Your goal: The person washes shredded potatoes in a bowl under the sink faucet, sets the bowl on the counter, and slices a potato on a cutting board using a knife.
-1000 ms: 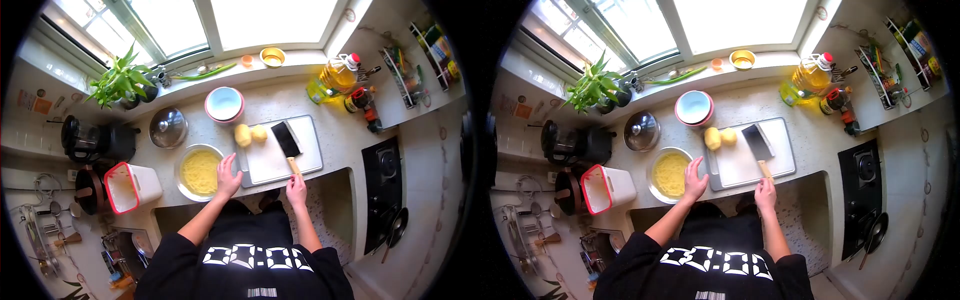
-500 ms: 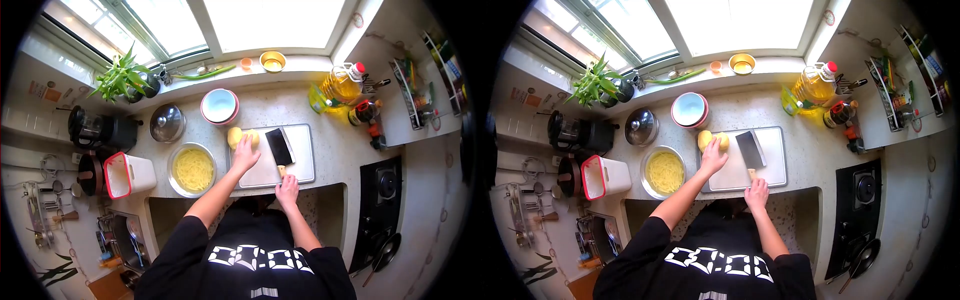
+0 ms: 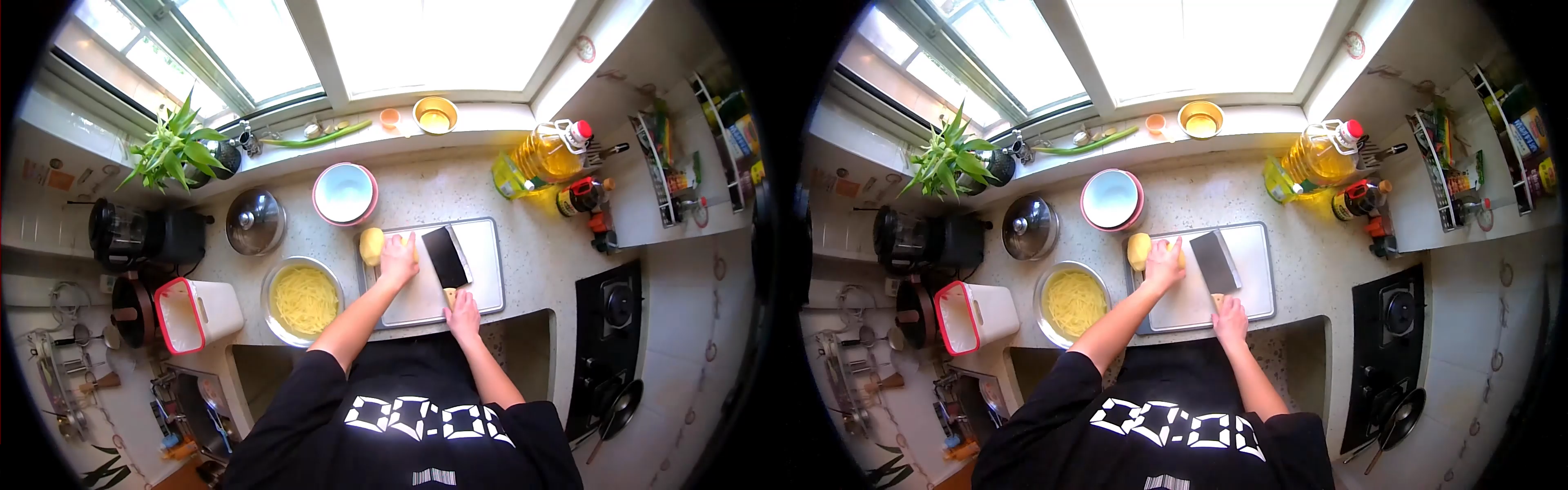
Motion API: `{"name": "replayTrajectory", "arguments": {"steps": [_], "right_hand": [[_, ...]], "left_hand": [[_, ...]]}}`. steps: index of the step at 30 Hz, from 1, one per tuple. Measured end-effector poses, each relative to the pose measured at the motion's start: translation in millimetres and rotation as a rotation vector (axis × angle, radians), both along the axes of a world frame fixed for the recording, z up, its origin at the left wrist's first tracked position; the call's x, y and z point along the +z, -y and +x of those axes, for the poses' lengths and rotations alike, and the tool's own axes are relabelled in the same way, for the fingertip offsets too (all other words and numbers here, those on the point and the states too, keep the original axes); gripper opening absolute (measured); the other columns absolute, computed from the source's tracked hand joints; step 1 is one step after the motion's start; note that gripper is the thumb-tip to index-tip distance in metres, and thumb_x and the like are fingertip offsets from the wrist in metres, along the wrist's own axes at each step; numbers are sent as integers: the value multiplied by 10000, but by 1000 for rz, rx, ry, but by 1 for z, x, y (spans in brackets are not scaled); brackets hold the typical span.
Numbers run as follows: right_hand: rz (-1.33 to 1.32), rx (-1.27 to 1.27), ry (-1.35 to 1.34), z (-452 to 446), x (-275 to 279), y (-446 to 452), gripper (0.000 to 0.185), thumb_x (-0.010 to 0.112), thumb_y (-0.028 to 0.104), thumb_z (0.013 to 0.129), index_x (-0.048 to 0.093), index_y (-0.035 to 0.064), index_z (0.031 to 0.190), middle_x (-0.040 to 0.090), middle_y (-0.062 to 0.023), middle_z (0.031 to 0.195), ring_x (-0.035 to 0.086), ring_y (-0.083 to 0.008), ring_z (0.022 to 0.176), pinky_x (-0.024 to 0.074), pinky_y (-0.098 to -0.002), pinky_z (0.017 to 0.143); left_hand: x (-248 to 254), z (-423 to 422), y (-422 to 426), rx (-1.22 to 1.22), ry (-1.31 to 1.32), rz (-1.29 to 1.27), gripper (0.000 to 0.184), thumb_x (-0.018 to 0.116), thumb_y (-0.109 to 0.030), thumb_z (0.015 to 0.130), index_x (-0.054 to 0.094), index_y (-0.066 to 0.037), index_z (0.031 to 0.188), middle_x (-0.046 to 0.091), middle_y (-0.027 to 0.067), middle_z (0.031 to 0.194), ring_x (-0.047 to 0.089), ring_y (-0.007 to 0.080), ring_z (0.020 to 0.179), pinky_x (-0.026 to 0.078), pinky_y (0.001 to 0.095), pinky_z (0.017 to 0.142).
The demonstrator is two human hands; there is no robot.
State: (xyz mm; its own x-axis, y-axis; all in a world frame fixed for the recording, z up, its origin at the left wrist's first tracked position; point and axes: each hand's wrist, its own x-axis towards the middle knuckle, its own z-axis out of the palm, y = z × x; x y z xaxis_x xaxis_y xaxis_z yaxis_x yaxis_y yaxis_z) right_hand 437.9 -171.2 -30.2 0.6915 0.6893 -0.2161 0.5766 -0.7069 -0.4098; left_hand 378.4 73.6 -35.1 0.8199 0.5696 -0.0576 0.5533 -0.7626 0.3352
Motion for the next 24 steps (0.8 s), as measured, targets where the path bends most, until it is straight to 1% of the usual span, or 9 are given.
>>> {"name": "replayTrajectory", "arguments": {"steps": [3, 6, 9, 12, 15, 17, 18, 21, 24], "right_hand": [[20, -26, -21, 6, -6, 0, 527, 788, 169, 767, 460, 69, 1166, 571, -198, 1085, 618, -420, 988, 525, -517, 828], [-7, -26, -11, 16, -1, -1, 506, 753, 150, 764, 458, 76, 1167, 584, -205, 1058, 629, -431, 955, 529, -525, 800], [73, -33, -62, 33, 11, 5, 479, 699, 155, 797, 451, 75, 1200, 579, -217, 1040, 642, -443, 887, 540, -538, 780], [198, -76, -146, 53, 18, 14, 450, 656, 136, 806, 438, 68, 1194, 604, -241, 1075, 638, -469, 885, 530, -537, 780], [237, -159, -264, 68, 25, 22, 448, 635, 134, 830, 411, 59, 1210, 631, -235, 1033, 648, -458, 887, 525, -527, 780], [257, -215, -338, 79, 26, 24, 445, 632, 128, 839, 403, 59, 1215, 636, -218, 978, 659, -435, 878, 527, -517, 777], [292, -240, -401, 83, 26, 23, 471, 647, 145, 860, 396, 68, 1252, 633, -200, 915, 668, -410, 864, 528, -503, 767], [277, -278, -378, 87, 23, 21, 515, 698, 169, 880, 393, 85, 1287, 577, -132, 850, 637, -300, 789, 528, -430, 724], [224, -250, -335, 91, 24, 17, 605, 714, 229, 902, 380, 98, 1389, 632, -184, 894, 668, -342, 853, 535, -441, 774]], "left_hand": [[10, -1, 7, 54, -63, -123, 865, 830, -348, 659, 526, -108, 1433, 581, 224, 1184, 561, 385, 1123, 516, 455, 943], [34, 0, 13, 171, -12, -373, 819, 824, -411, 691, 563, -84, 1394, 636, 219, 1167, 613, 370, 1100, 524, 451, 949], [13, -4, 18, 223, 203, -509, 733, 818, -434, 739, 613, -65, 1339, 674, 206, 1192, 651, 337, 1114, 509, 431, 994], [9, -9, 24, 322, 228, -687, 676, 812, -417, 782, 630, -81, 1340, 660, 146, 1305, 640, 268, 1190, 492, 411, 1037], [6, -17, 27, 300, 309, -715, 660, 833, -349, 785, 621, -76, 1347, 654, 151, 1312, 635, 250, 1197, 502, 376, 1028], [3, -23, 29, 273, 372, -651, 646, 842, -355, 770, 635, -59, 1306, 649, 174, 1301, 621, 290, 1214, 486, 385, 1048], [2, -27, 31, 258, 401, -621, 640, 847, -359, 763, 642, -50, 1285, 646, 185, 1296, 615, 310, 1223, 477, 389, 1058], [-3, -37, 33, 307, 460, -768, 633, 867, -310, 735, 646, -62, 1274, 634, 161, 1295, 613, 296, 1208, 484, 382, 1050], [-4, -44, 33, 278, 458, -735, 611, 874, -282, 710, 653, -72, 1240, 638, 140, 1244, 625, 280, 1158, 500, 375, 1025]]}}
